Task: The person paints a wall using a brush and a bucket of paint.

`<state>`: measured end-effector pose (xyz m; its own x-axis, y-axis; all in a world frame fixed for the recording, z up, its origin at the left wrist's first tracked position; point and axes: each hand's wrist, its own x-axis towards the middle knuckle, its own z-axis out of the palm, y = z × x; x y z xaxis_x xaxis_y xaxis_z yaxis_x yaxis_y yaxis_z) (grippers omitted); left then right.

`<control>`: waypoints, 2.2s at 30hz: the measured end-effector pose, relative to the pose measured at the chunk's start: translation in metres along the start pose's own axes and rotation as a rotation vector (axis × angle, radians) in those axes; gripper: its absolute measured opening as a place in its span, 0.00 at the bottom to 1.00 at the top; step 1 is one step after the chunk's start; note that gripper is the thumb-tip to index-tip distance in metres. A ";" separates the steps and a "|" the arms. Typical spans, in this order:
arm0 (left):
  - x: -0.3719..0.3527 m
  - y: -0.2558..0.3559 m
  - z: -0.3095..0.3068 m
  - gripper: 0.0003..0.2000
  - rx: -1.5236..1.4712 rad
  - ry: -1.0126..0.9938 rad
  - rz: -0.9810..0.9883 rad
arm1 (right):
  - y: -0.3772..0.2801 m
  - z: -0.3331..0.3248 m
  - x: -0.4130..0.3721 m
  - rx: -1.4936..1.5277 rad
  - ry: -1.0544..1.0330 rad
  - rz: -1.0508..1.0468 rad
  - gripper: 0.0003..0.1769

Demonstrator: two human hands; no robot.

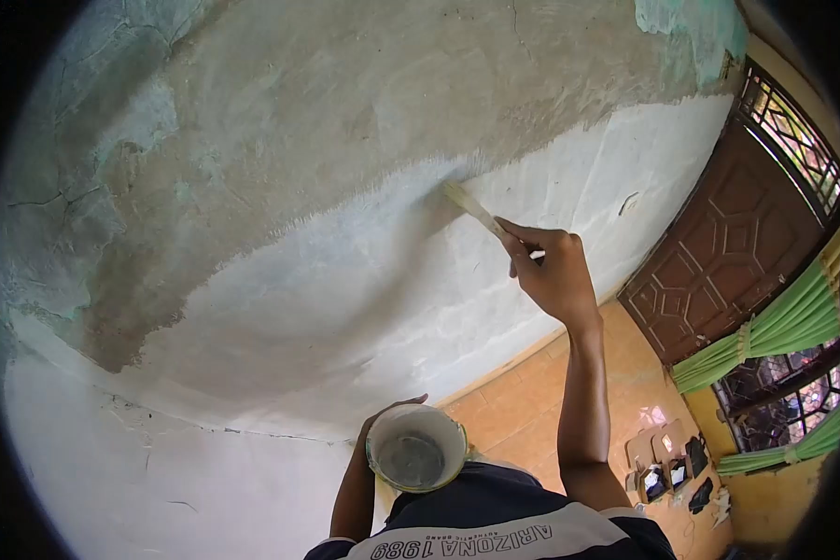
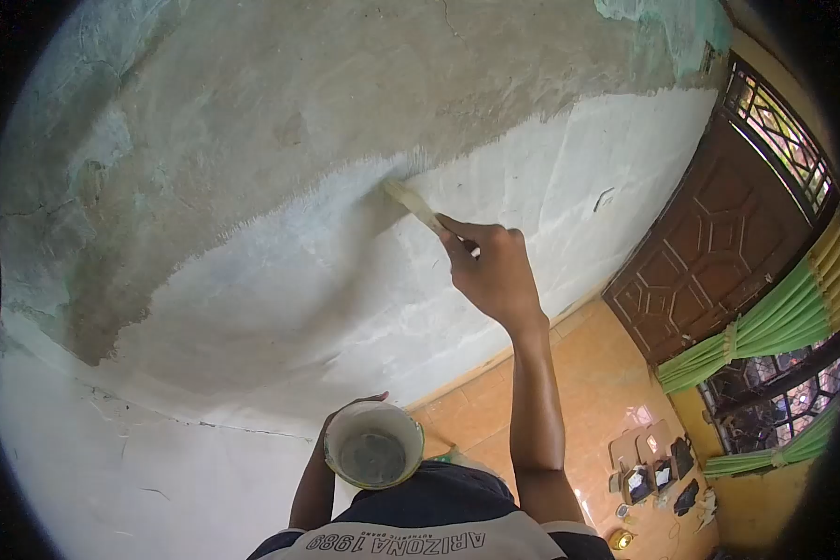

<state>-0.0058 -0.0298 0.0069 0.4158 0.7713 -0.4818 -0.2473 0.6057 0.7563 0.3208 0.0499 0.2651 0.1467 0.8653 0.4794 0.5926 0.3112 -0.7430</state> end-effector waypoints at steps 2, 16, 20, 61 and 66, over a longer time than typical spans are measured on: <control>-0.001 -0.005 -0.004 0.18 0.071 -0.079 0.113 | 0.006 -0.004 -0.004 -0.034 -0.006 0.008 0.17; 0.002 -0.001 0.002 0.18 0.114 -0.066 0.070 | -0.007 -0.002 -0.014 -0.337 -0.020 -0.216 0.16; 0.005 0.004 0.004 0.17 0.085 -0.008 -0.021 | -0.037 -0.010 -0.013 -0.268 0.116 -0.161 0.16; 0.069 0.026 0.038 0.39 0.381 -0.203 -0.435 | 0.017 0.038 -0.204 -0.198 -0.991 0.027 0.25; 0.086 -0.004 0.046 0.42 0.424 -0.159 -0.440 | 0.035 0.091 -0.241 -0.229 -0.920 0.039 0.31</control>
<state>0.0713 0.0252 -0.0170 0.5331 0.4093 -0.7405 0.3314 0.7043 0.6278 0.2348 -0.1116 0.0812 -0.4541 0.8741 -0.1727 0.7559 0.2753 -0.5939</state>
